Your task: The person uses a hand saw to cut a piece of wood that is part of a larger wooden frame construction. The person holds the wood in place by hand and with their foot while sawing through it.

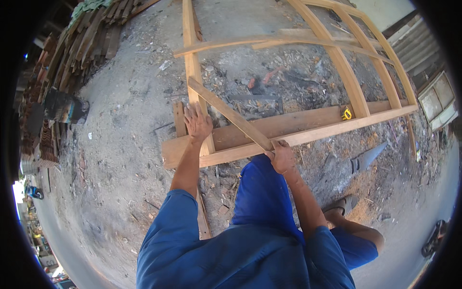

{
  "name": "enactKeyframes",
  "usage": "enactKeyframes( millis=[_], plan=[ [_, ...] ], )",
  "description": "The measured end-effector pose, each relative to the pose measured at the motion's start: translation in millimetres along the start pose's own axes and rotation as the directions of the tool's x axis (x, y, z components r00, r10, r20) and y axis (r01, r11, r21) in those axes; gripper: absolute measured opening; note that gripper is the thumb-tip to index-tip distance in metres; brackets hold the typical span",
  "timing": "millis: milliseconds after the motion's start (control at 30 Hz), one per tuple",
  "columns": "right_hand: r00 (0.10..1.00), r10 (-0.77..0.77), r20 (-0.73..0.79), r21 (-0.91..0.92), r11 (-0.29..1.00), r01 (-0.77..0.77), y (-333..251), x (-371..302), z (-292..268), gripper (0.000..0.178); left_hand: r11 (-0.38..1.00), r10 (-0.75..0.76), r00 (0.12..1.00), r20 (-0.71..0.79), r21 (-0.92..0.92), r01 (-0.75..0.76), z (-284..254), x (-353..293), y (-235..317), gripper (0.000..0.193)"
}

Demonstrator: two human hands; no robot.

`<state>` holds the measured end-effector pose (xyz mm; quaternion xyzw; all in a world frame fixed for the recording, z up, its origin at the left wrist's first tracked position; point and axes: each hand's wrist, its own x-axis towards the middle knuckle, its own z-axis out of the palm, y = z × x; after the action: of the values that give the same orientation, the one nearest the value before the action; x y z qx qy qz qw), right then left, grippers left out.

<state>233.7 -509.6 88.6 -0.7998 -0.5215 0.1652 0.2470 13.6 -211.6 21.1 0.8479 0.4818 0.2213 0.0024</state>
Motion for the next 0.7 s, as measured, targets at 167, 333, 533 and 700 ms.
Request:
enactKeyframes(
  millis=[167,333,533,700],
  plan=[
    [0.994,-0.105,-0.037,0.061,0.992,0.107,30.1,-0.8,3.3,0.044,0.972,0.233,0.971,0.061,0.022,-0.235,-1.1,5.5,15.2,0.077],
    [0.995,-0.054,-0.080,0.177,0.982,0.067,30.8,3.0,1.0,0.031,0.970,0.242,0.965,0.101,0.015,-0.244,-4.4,8.8,13.1,0.077],
    [0.993,0.019,-0.117,0.201,0.980,0.005,34.1,5.6,9.2,0.022,0.971,0.238,0.966,0.103,0.003,-0.240,-3.5,8.3,11.9,0.077],
    [0.989,0.023,-0.145,0.203,0.979,0.007,35.2,7.6,13.8,0.019,0.973,0.228,0.968,0.109,-0.002,-0.229,-0.8,8.9,11.6,0.076]
  ],
)
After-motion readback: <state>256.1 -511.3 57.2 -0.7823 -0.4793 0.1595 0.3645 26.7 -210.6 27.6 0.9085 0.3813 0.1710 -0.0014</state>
